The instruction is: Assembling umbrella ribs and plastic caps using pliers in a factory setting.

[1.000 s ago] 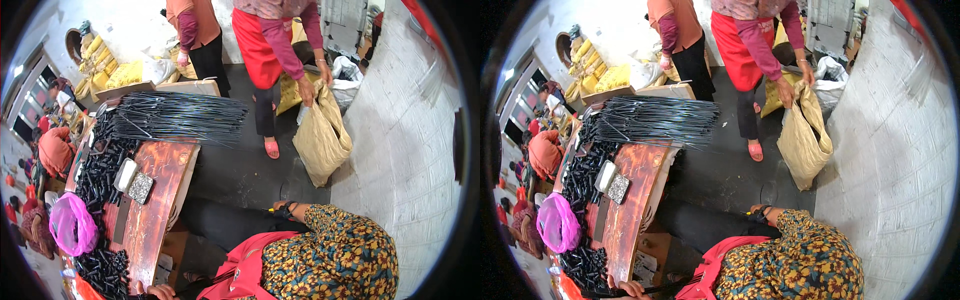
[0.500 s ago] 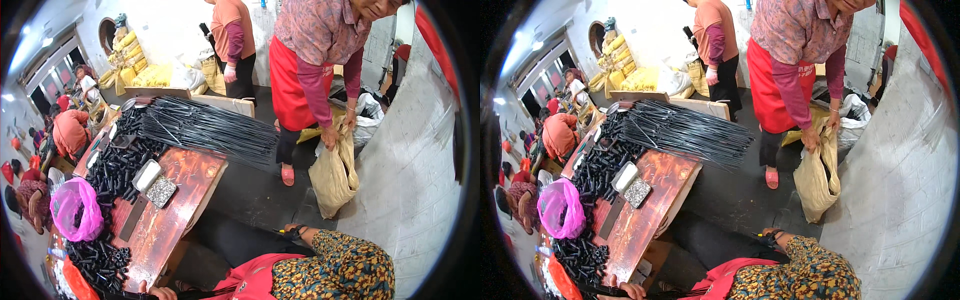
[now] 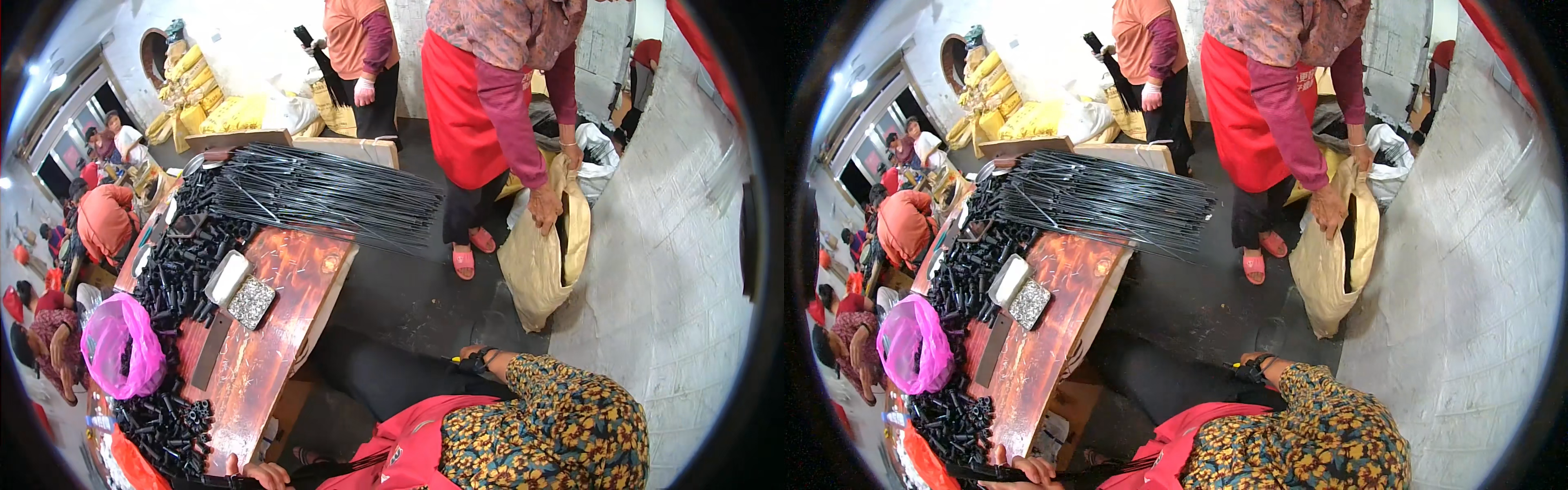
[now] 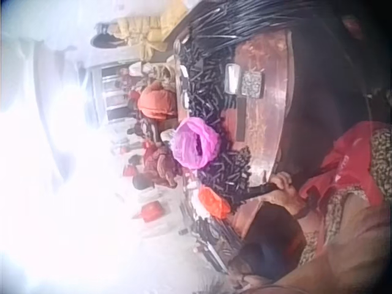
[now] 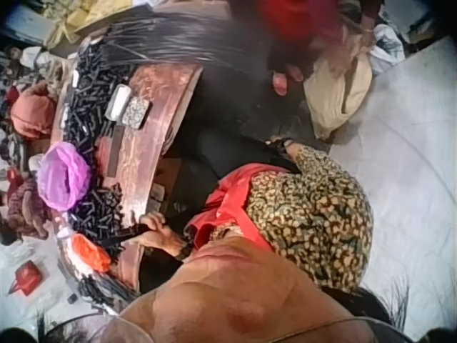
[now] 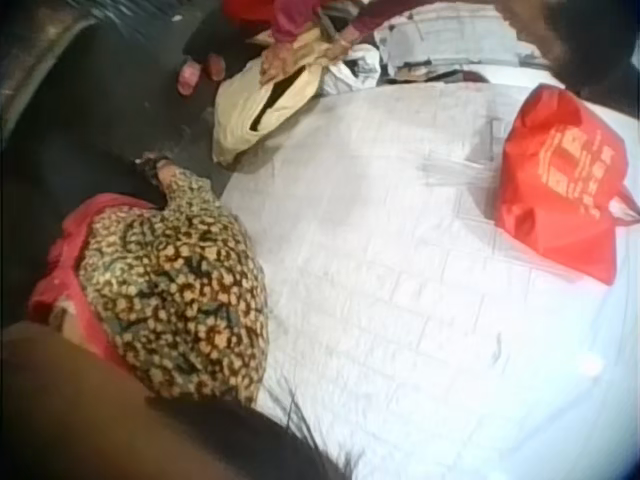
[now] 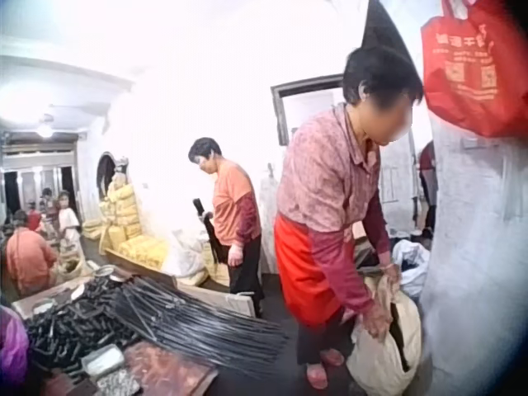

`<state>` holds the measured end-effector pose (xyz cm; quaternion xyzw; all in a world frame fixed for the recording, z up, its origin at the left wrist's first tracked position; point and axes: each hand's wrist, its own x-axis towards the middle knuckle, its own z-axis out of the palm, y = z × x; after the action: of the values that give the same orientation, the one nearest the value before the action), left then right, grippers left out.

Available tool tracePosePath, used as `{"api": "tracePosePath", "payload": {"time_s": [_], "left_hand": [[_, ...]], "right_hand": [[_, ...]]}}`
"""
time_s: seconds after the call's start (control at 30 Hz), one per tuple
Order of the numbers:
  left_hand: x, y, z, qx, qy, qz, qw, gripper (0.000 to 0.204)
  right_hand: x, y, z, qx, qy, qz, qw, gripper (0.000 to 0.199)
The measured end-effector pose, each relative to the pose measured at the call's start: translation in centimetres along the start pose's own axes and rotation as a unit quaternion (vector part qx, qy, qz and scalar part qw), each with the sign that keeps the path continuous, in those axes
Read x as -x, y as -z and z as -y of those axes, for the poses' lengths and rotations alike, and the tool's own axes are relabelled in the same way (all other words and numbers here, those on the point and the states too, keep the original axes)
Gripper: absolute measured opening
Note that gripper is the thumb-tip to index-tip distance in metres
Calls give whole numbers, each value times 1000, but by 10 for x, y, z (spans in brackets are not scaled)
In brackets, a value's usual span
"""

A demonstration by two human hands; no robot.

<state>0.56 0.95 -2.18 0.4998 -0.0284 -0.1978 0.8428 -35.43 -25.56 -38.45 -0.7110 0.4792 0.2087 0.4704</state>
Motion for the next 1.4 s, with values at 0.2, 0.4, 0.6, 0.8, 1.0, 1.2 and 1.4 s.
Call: {"api": "tracePosePath", "payload": {"time_s": [0.2, 0.4, 0.6, 0.8, 1.0, 1.2, 1.4], "left_hand": [[0, -4, -1, -11, -5, 15, 1000, 79], [12, -18, 0, -48, -12, -25, 998, 81], [12, -9, -6, -49, -75, 52, 995, 88], [6, -7, -1, -74, -69, 117, 988, 91], [14, -20, 0, -216, -133, 77, 964, 86], [8, -13, 5, -181, -144, 102, 967, 72], [16, -40, 15, -249, -137, 84, 955, 73]], "right_hand": [[-20, -25, -56, 10, 47, -24, 999, 34], [-31, -45, -79, -14, 67, -64, 996, 30], [-93, -94, -160, -127, 265, -298, 908, 13], [-9, -35, -139, -328, 566, -290, 698, 21], [174, 61, -159, -93, -200, -189, 957, 24], [227, -73, -289, -298, -380, 6, 876, 31], [236, -136, -190, -256, -315, 156, 900, 29]]}}
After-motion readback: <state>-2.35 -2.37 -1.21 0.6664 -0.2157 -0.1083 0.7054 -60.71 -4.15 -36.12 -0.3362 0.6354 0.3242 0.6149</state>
